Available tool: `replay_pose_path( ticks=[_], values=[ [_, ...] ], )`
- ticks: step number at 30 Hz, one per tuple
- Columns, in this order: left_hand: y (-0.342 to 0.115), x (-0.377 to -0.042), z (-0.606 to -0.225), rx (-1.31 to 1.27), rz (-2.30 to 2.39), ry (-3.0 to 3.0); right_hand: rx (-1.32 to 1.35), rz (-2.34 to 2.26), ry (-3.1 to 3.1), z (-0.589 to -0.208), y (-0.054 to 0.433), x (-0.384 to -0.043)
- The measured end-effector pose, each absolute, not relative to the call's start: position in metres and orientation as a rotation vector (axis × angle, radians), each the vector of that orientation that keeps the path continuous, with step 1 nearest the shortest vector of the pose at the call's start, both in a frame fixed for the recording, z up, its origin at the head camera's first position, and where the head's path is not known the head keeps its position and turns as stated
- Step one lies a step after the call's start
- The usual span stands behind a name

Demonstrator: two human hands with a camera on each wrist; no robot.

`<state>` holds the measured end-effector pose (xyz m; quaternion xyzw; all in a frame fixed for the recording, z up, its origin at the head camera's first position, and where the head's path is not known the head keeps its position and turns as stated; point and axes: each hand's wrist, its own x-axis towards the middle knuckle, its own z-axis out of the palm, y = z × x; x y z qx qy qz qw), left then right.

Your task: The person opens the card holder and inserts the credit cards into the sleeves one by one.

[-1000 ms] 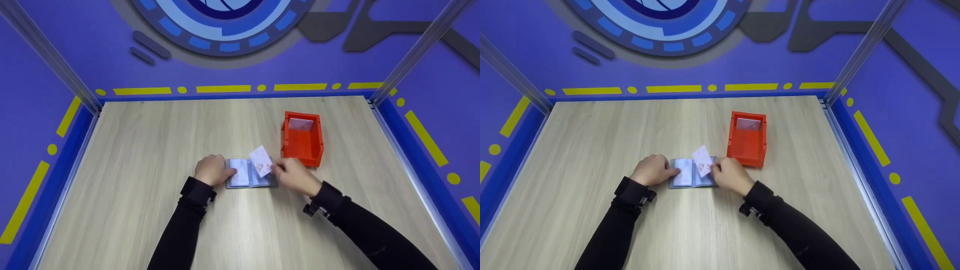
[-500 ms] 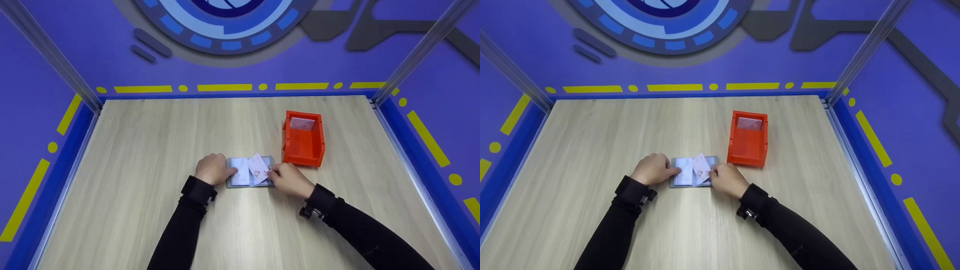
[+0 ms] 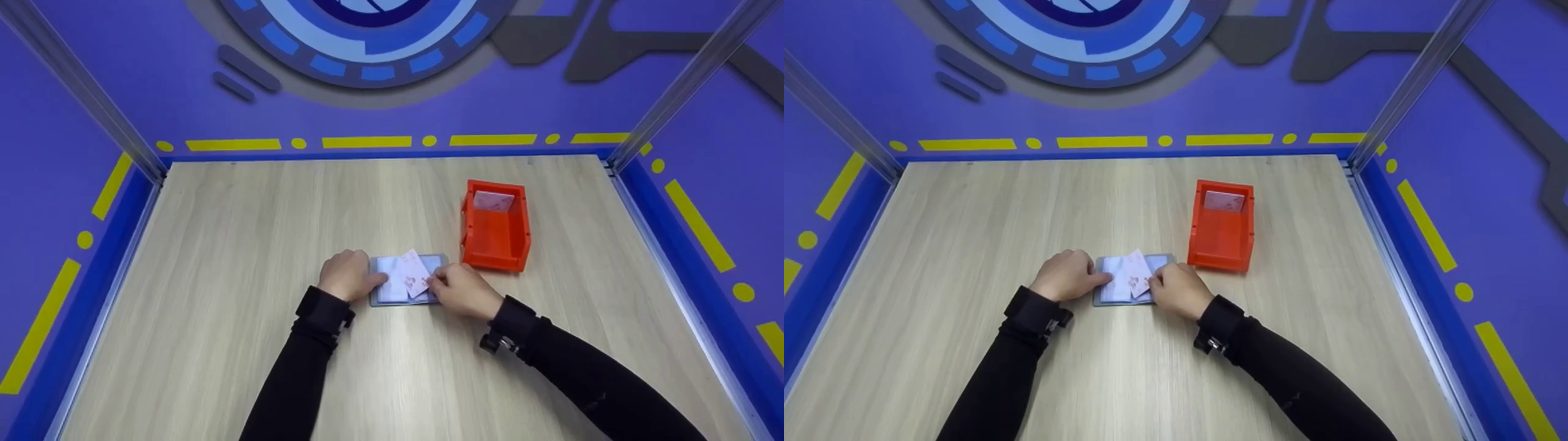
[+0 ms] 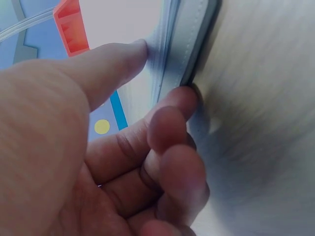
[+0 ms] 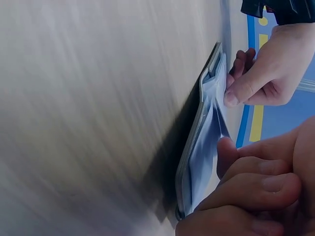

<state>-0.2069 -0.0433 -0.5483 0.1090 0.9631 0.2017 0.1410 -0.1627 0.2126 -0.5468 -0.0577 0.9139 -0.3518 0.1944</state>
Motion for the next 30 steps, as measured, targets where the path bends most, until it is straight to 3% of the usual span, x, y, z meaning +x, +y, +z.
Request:
replay_pose_path(
  ticks=[30],
  values=[
    [-0.042, -0.205, -0.544, 0.306, 0.592, 2.777, -0.24, -0.917, 2.624, -0.551, 0.194, -0.161]
  ],
)
